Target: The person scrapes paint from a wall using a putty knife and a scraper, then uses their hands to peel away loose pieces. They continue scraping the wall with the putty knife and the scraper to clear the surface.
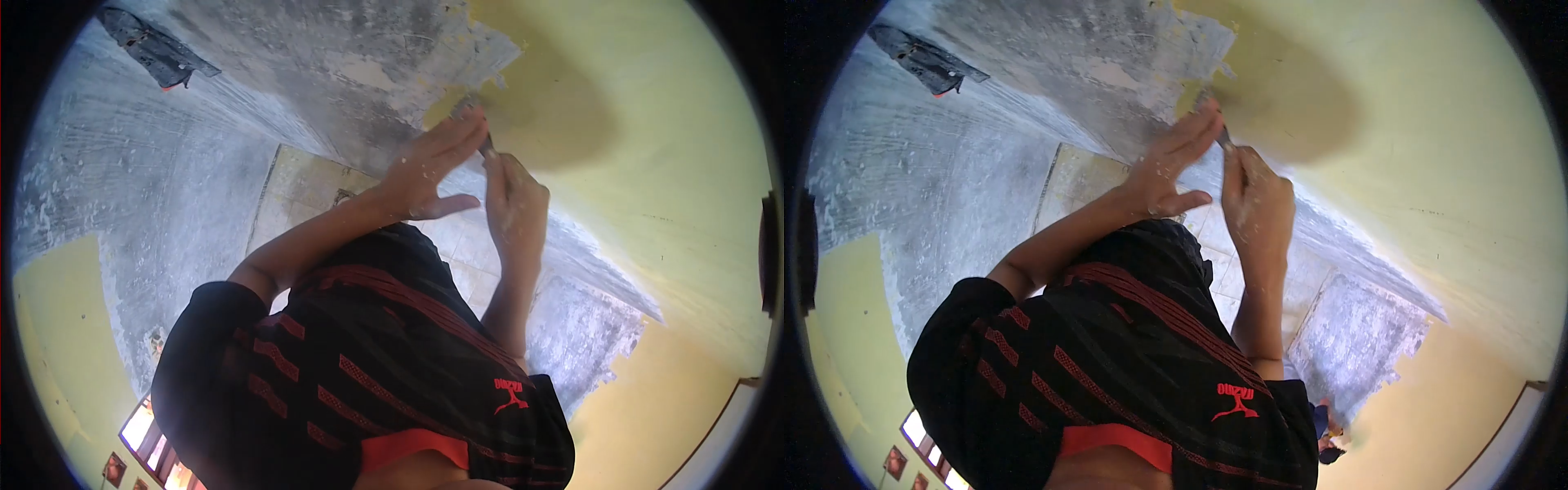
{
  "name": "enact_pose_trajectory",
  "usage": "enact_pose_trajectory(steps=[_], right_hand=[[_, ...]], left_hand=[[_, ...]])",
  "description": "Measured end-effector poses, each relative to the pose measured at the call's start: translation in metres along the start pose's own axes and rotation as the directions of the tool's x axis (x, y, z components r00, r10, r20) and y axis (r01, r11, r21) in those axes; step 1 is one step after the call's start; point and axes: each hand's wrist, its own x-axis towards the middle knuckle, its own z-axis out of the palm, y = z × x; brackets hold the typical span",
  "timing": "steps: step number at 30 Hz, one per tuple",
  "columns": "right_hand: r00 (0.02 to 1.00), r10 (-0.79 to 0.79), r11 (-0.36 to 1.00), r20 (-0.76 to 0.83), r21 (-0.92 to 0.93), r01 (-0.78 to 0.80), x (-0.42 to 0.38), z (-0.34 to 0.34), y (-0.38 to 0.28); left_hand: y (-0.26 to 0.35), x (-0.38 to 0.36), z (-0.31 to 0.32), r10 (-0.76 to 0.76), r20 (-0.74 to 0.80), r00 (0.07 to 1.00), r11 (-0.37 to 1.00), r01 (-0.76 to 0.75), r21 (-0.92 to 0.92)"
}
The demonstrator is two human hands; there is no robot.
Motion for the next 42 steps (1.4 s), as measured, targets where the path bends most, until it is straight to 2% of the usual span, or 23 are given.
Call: enact_pose_trajectory(steps=[1, 5, 8, 9, 10, 12, 15, 17, 18, 19, 20, 22, 23, 25, 27, 29, 31, 35, 37, 38, 40, 42], right_hand=[[0.988, 0.14, 0.99, 0.059, 0.017, -0.141, 0.0, -0.006, -0.003], [0.996, 0.078, 0.997, 0.038, -0.029, -0.076, 0.008, 0.007, -0.002], [0.997, 0.057, 0.998, 0.043, -0.006, -0.057, 0.0, -0.005, 0.0], [0.99, 0.12, 0.992, 0.078, -0.035, -0.118, 0.002, -0.008, -0.003], [0.992, 0.105, 0.994, 0.075, -0.026, -0.103, 0.006, -0.005, -0.004], [0.991, 0.107, 0.992, 0.085, -0.081, -0.1, 0.008, -0.002, -0.003], [0.997, 0.07, 0.998, 0.039, 0.005, -0.07, -0.003, -0.012, -0.001], [0.998, 0.036, 0.999, 0.044, -0.032, -0.035, 0.006, 0.0, 0.005], [0.998, 0.003, 0.997, 0.058, -0.073, 0.001, 0.007, 0.003, 0.005], [0.993, 0.072, 0.994, 0.093, -0.085, -0.064, 0.008, 0.001, -0.004], [0.993, 0.07, 0.995, 0.09, -0.082, -0.062, 0.007, -0.001, -0.001], [0.998, 0.035, 0.997, 0.061, -0.067, -0.03, -0.002, -0.008, 0.002], [0.995, 0.07, 0.998, 0.067, -0.015, -0.069, -0.003, -0.013, 0.001], [0.995, 0.064, 0.997, 0.077, -0.058, -0.06, 0.005, -0.002, 0.003], [0.995, 0.069, 0.993, 0.079, -0.105, -0.06, 0.003, -0.001, 0.003], [0.989, 0.096, 0.995, 0.108, -0.049, -0.091, -0.003, -0.011, -0.002], [0.994, 0.066, 0.995, 0.085, -0.074, -0.06, 0.002, -0.003, 0.004], [0.996, 0.016, 0.996, 0.084, -0.084, -0.009, 0.001, -0.008, -0.004], [0.992, 0.074, 0.993, 0.103, -0.098, -0.064, 0.0, -0.011, 0.0], [0.983, 0.129, 0.987, 0.128, -0.112, -0.115, -0.001, -0.011, 0.002], [0.986, 0.108, 0.991, 0.127, -0.094, -0.096, 0.005, -0.001, 0.004], [0.989, 0.09, 0.993, 0.117, -0.082, -0.08, 0.004, 0.0, 0.006]], left_hand=[[0.005, 0.002, 0.005, -0.021, 0.018, 1.0, 1.0, 0.021, -0.018], [0.002, 0.002, 0.013, -0.031, -0.116, 0.993, 0.998, 0.025, -0.052], [0.007, 0.001, 0.007, -0.007, -0.051, 0.999, 1.0, 0.008, 0.015], [0.008, 0.002, 0.012, -0.033, -0.024, 0.999, 0.999, 0.032, -0.035], [0.007, 0.002, 0.013, -0.058, 0.003, 0.998, 0.995, 0.058, -0.081], [0.004, -0.002, 0.013, -0.053, -0.02, 0.998, 0.994, 0.051, -0.098], [0.007, 0.002, 0.017, -0.038, -0.039, 0.999, 0.989, 0.032, -0.143], [0.009, 0.002, 0.018, -0.032, -0.04, 0.999, 0.986, 0.025, -0.162], [0.008, 0.0, 0.019, -0.047, -0.1, 0.994, 0.99, 0.032, -0.14], [0.007, 0.0, 0.02, -0.058, -0.162, 0.985, 0.992, 0.039, -0.117], [0.005, 0.0, 0.019, -0.054, -0.161, 0.985, 0.993, 0.036, -0.113], [0.004, -0.001, 0.015, -0.04, -0.06, 0.997, 0.988, 0.031, -0.152], [0.006, 0.0, 0.017, -0.037, -0.06, 0.998, 0.989, 0.027, -0.147], [0.014, 0.001, 0.027, -0.085, -0.185, 0.979, 0.97, 0.039, -0.241], [0.01, -0.004, 0.016, -0.113, -0.142, 0.983, 0.974, 0.081, -0.21], [0.012, -0.001, 0.014, -0.137, -0.102, 0.985, 0.977, 0.118, -0.179], [0.022, 0.002, 0.02, -0.163, -0.132, 0.978, 0.951, 0.119, -0.287], [0.013, -0.001, 0.015, -0.197, -0.17, 0.966, 0.945, 0.141, -0.295], [0.019, -0.001, 0.013, -0.179, -0.069, 0.981, 0.926, 0.144, -0.35], [0.017, -0.002, 0.015, -0.182, -0.07, 0.981, 0.924, 0.146, -0.354], [0.015, -0.003, 0.023, -0.215, -0.165, 0.963, 0.932, 0.151, -0.33], [0.011, -0.003, 0.013, -0.222, -0.132, 0.966, 0.93, 0.169, -0.325]])
